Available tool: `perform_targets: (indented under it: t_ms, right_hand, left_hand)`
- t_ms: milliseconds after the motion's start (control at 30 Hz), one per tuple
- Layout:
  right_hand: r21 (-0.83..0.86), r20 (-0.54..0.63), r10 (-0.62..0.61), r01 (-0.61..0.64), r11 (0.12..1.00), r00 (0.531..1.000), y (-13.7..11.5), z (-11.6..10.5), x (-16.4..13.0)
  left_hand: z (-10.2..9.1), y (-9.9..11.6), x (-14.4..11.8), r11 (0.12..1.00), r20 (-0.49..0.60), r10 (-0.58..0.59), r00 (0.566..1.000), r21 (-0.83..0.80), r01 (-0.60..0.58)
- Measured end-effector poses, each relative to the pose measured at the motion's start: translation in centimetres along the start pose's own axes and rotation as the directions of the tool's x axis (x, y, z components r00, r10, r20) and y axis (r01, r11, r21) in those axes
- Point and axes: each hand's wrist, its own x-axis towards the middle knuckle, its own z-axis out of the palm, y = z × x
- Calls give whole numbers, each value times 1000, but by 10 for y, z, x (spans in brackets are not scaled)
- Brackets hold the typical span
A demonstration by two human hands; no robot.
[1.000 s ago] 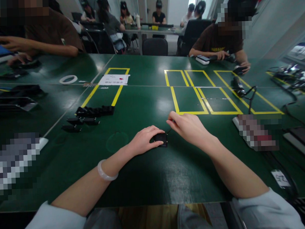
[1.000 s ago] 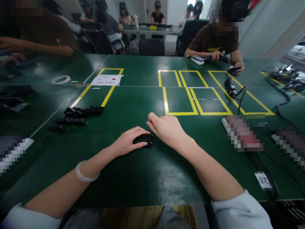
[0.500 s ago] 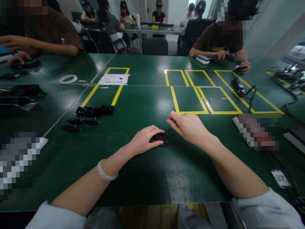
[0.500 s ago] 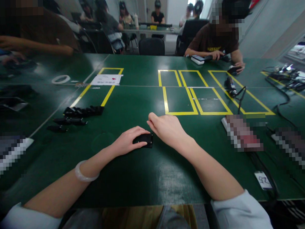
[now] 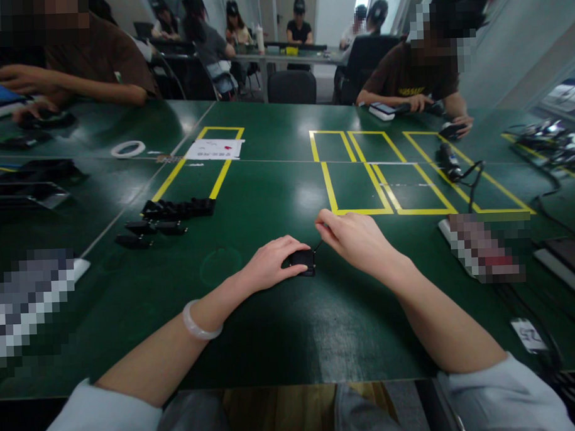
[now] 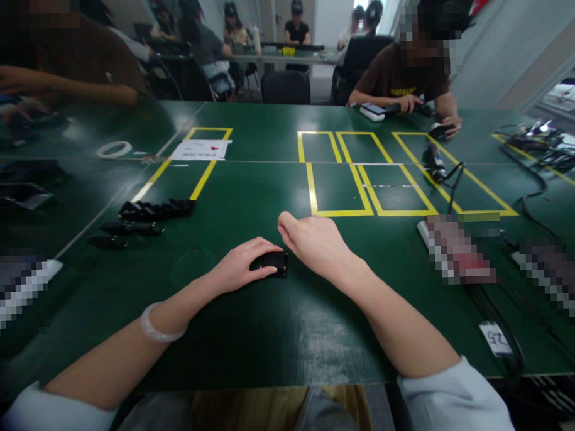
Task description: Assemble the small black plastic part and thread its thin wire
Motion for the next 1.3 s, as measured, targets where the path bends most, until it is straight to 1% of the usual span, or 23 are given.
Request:
perform_targets:
  t_ms: [233, 433, 533, 700, 800, 933, 1000, 1200, 1300]
  right_hand:
    - [71, -30, -11, 14, 997, 999, -1, -1, -2]
    - [12, -3, 11, -11, 1000, 1000, -1, -1, -1]
    - [44, 0, -1, 1, 999, 1000, -1, 0, -1]
    - [101, -26, -22, 25, 995, 999, -1, -1, -3]
    - [86, -26, -17, 19, 996, 1000, -2, -2, -2]
    - [30, 8, 12, -13, 999, 1000, -2, 0, 0]
    - [41, 10, 15, -15, 999, 1000, -2, 0, -1]
    - [106, -43, 4, 0, 994, 999, -4, -1, -3]
    - [89, -12, 6, -5, 996, 1000, -3, -2, -2]
  left_hand:
    - [0, 0, 0, 1000, 2, -3, 1000, -5, 3]
    - [0, 0, 0, 1000, 22, -4, 1000, 3, 4]
    - [0, 0, 0, 1000, 22, -5, 1000, 6, 5]
    - [0, 0, -1, 1000, 6, -2, 1000, 2, 2]
    - [0, 0, 0, 1000, 0, 3, 1000, -3, -3]
    - [0, 0, 0, 1000, 1, 1, 1000, -6, -1]
    - [0, 0, -1, 1000, -2, -2, 1000, -5, 2]
    - [0, 0, 0, 1000, 3, 0, 1000, 4, 0]
    - [1, 0, 0, 1000, 0, 7, 1000, 6, -7]
